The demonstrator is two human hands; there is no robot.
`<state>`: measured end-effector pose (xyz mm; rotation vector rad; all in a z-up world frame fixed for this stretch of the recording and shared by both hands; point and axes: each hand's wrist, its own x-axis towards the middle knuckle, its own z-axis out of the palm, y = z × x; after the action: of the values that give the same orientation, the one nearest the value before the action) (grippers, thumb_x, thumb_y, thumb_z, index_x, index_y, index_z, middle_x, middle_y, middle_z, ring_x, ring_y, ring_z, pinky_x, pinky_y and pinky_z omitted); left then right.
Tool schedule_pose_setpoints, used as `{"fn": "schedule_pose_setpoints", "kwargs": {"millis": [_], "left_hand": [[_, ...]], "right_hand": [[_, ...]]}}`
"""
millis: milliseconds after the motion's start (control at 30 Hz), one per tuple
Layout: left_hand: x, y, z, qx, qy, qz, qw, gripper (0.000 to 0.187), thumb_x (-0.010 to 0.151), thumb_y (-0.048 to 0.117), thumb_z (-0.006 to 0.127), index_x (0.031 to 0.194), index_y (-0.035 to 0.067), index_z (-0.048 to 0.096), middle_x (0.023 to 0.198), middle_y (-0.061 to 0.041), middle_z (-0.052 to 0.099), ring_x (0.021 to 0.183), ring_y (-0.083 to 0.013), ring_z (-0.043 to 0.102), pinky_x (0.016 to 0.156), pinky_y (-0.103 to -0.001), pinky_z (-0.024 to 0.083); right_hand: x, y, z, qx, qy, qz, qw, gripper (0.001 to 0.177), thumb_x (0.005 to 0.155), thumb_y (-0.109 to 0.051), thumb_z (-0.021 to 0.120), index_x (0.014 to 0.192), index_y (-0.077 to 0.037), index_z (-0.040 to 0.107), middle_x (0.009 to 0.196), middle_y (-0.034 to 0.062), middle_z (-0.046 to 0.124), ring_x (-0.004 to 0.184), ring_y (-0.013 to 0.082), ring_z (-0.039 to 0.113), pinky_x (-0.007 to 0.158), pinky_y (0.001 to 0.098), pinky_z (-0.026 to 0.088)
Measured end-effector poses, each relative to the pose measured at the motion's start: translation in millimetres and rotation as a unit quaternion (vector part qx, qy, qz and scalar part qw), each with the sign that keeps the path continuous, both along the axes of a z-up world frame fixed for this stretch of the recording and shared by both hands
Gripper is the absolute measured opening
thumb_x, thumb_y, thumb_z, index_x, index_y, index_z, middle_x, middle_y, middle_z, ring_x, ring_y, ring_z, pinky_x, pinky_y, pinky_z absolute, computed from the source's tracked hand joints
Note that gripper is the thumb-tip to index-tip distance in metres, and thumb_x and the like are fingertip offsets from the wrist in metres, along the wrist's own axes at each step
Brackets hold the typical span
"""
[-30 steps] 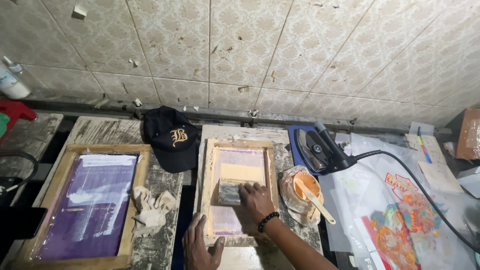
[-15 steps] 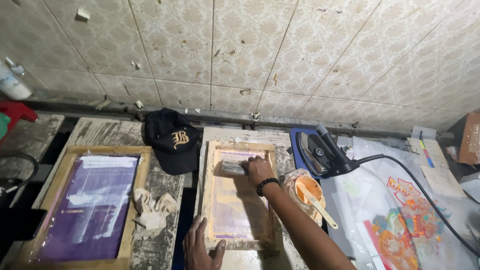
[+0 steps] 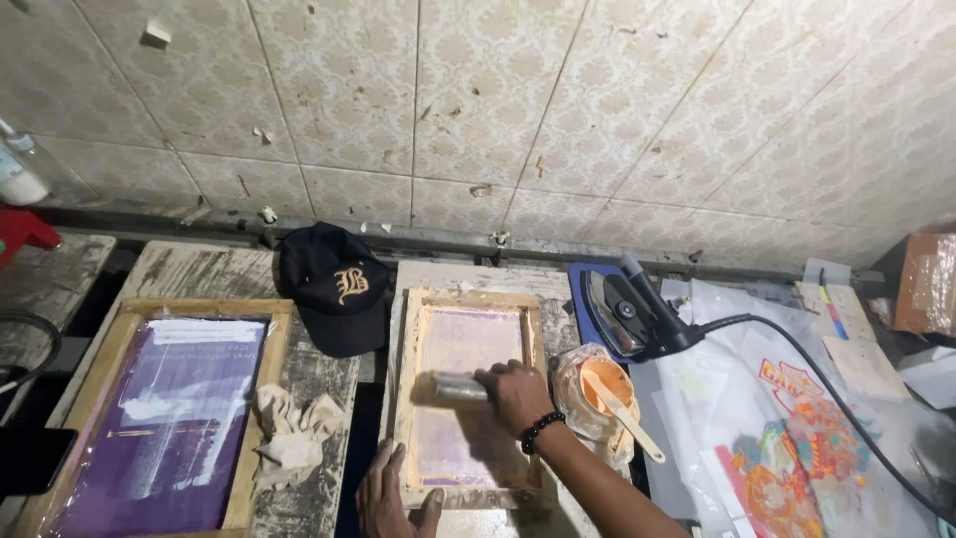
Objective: The person uses a squeegee to spread orange ink across a screen printing frame. They repeatedly pull the squeegee from the top to the bottom of the frame to ensure even coverage of the ink on the mesh.
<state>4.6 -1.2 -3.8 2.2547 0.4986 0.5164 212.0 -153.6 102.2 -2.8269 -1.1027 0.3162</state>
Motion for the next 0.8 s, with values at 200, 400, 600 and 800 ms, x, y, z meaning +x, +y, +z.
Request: {"fn": "schedule_pose_setpoints", "kwargs": {"millis": [200, 400, 600, 800], "left_hand": [[-4, -1, 7, 0.003, -0.009, -0.002, 1.000, 0.079, 0.078, 0.056, 0.067, 0.146, 0.016, 0.056, 0.157, -0.005, 0.051, 0.138, -0.0318, 0.051, 0.106, -0.049, 0.040], [-14, -1, -2, 0.014, 0.009, -0.019, 1.000, 0.082, 0.078, 0.058, 0.064, 0.149, 0.016, 0.053, 0.158, -0.006, 0.049, 0.141, -0.0318, 0.048, 0.108, -0.049, 0.038], [-15, -4, 4, -0.013, 0.023, 0.002, 1.000, 0.082, 0.078, 0.057, 0.066, 0.150, 0.020, 0.052, 0.160, -0.002, 0.048, 0.141, -0.0288, 0.049, 0.106, -0.049, 0.040], [-4, -3, -14, 0.017, -0.007, 0.024, 1.000, 0.079, 0.072, 0.055, 0.069, 0.143, 0.021, 0.059, 0.157, 0.002, 0.054, 0.141, -0.0232, 0.052, 0.107, -0.044, 0.042]], "right_hand": [[26, 18, -51, -0.003, -0.097, -0.085, 0.992, 0.046, 0.087, -0.016, 0.074, 0.129, -0.021, 0.057, 0.115, 0.0056, 0.070, 0.103, 0.0283, 0.059, 0.103, 0.0475, 0.042], [-29, -4, -53, 0.057, -0.037, -0.042, 0.997, 0.039, 0.096, -0.023, 0.061, 0.133, -0.012, 0.056, 0.124, 0.0135, 0.065, 0.100, 0.0305, 0.059, 0.089, 0.0478, 0.048], [32, 14, -4, 0.018, -0.056, -0.119, 0.991, 0.034, 0.091, -0.007, 0.069, 0.121, -0.022, 0.068, 0.082, 0.0042, 0.073, 0.073, 0.0245, 0.069, 0.062, 0.0332, 0.064], [103, 36, -52, -0.039, -0.029, -0.149, 0.988, 0.013, 0.100, -0.022, 0.060, 0.097, -0.013, 0.068, 0.078, 0.0070, 0.066, 0.076, 0.0197, 0.060, 0.067, 0.0329, 0.058]]}}
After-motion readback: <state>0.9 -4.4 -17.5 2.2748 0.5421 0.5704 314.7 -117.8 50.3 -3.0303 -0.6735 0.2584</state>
